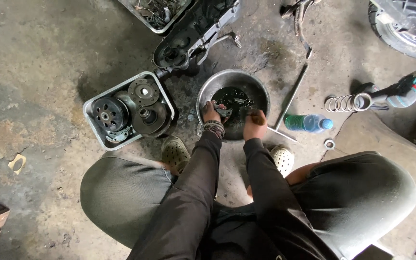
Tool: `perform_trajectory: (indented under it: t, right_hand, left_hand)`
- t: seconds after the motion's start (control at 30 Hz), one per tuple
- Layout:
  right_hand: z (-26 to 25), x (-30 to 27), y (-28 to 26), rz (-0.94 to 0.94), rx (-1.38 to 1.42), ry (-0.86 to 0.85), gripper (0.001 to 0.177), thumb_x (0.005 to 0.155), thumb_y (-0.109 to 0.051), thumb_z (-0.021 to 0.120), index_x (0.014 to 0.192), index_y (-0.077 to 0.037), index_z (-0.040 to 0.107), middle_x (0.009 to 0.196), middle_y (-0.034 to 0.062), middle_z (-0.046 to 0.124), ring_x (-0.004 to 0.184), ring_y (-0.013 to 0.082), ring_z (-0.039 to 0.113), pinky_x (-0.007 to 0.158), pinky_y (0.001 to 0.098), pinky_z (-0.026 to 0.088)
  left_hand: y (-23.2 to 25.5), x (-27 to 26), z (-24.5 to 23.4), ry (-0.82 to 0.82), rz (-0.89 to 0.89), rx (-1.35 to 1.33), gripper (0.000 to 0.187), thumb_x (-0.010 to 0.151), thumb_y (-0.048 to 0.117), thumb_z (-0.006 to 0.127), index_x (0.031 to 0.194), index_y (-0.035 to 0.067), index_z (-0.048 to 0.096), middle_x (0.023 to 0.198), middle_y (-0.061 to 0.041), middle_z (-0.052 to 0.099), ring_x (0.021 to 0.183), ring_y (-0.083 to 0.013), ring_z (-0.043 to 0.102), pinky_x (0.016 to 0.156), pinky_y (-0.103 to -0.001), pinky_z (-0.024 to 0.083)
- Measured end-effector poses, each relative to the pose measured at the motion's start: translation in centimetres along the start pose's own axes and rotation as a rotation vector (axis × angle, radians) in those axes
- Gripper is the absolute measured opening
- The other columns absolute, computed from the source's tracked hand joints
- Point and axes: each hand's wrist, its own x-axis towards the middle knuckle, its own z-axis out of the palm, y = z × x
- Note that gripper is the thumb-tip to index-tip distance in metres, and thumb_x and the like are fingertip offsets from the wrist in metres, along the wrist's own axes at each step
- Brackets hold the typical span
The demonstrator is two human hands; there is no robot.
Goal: The person sits on the floor and scrubs a small metal mechanical part with a brush and liquid cleaner in a metal bowl. They then place the part in a tray and scrub a second similar part in the same manner.
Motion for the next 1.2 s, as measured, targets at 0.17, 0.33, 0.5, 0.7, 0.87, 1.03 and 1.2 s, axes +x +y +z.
perform_trajectory:
  t: [0.17, 0.33, 0.5, 0.7, 0.87, 1.03, 1.2]
  right_hand:
    - [1.9, 0.6, 0.2, 0.02, 0.205, -0.157, 0.014, 0.081, -0.012, 0.072, 0.095, -0.016, 0.073, 0.08, 0.0091, 0.07, 0.076, 0.0219, 0.068, 0.069, 0.035, 0.055]
    - [1.2, -1.0, -3.6, -0.01, -0.117, -0.351, 0.029, 0.102, -0.032, 0.066, 0.126, -0.018, 0.069, 0.115, 0.0164, 0.074, 0.117, 0.0404, 0.068, 0.099, 0.0573, 0.056]
    - [-1.0, -1.1, -6.3, 0.081, -0.232, -0.099, 0.035, 0.088, -0.041, 0.077, 0.101, -0.008, 0.075, 0.103, 0.0199, 0.077, 0.111, 0.042, 0.07, 0.097, 0.0599, 0.056]
    - [-3.4, -5.1, -11.0, -0.277, 0.491, -0.14, 0.023, 0.088, 0.001, 0.06, 0.106, -0.009, 0.07, 0.092, 0.0071, 0.066, 0.095, 0.0195, 0.065, 0.086, 0.0392, 0.056]
    - [-4.2, -4.0, -7.9, -0.197, -0.076, -0.16, 0.014, 0.088, -0.021, 0.073, 0.101, -0.023, 0.076, 0.084, 0.0058, 0.074, 0.083, 0.0278, 0.075, 0.075, 0.0446, 0.06]
    - [-4.1, -6.4, -9.2, -0.348, 0.022, -0.198, 0.017, 0.084, -0.016, 0.072, 0.1, -0.018, 0.077, 0.094, 0.0136, 0.075, 0.101, 0.0376, 0.072, 0.091, 0.0474, 0.054]
    - [-4.8, -6.2, -9.7, -0.341, -0.014, -0.125, 0.013, 0.091, -0.012, 0.07, 0.099, -0.02, 0.076, 0.093, 0.0068, 0.072, 0.098, 0.0315, 0.073, 0.093, 0.0446, 0.057]
  left_hand:
    - [3.3, -2.4, 1.2, -0.028, 0.06, 0.085, 0.073, 0.101, 0.054, 0.059, 0.149, 0.001, 0.047, 0.155, -0.028, 0.042, 0.144, -0.0401, 0.041, 0.117, -0.056, 0.036]
    - [5.2, -7.5, -1.8, -0.264, 0.684, 0.909, 0.042, 0.104, -0.008, 0.041, 0.144, -0.018, 0.045, 0.143, -0.044, 0.047, 0.134, -0.055, 0.047, 0.118, -0.061, 0.043]
    - [4.4, -5.0, -0.9, -0.29, 0.028, -0.116, 0.058, 0.092, 0.033, 0.083, 0.14, 0.01, 0.059, 0.13, -0.025, 0.064, 0.119, -0.0396, 0.063, 0.098, -0.056, 0.058]
    - [-1.8, 3.0, 1.3, -0.347, 0.096, -0.275, 0.035, 0.094, 0.023, 0.078, 0.121, 0.004, 0.064, 0.086, -0.018, 0.066, 0.078, -0.0246, 0.068, 0.07, -0.043, 0.059]
    - [-1.2, 0.9, 1.6, -0.208, 0.053, -0.031, 0.037, 0.103, 0.04, 0.059, 0.123, 0.01, 0.068, 0.119, -0.024, 0.066, 0.11, -0.0386, 0.065, 0.098, -0.053, 0.052]
    - [-2.5, 4.8, 0.1, -0.126, 0.009, 0.368, 0.063, 0.105, 0.051, 0.052, 0.149, 0.007, 0.049, 0.147, -0.027, 0.049, 0.138, -0.0453, 0.048, 0.119, -0.062, 0.036]
    - [0.8, -3.1, 1.0, -0.132, -0.113, -0.224, 0.055, 0.101, 0.028, 0.069, 0.146, 0.004, 0.048, 0.127, -0.029, 0.061, 0.12, -0.0446, 0.061, 0.103, -0.063, 0.051]
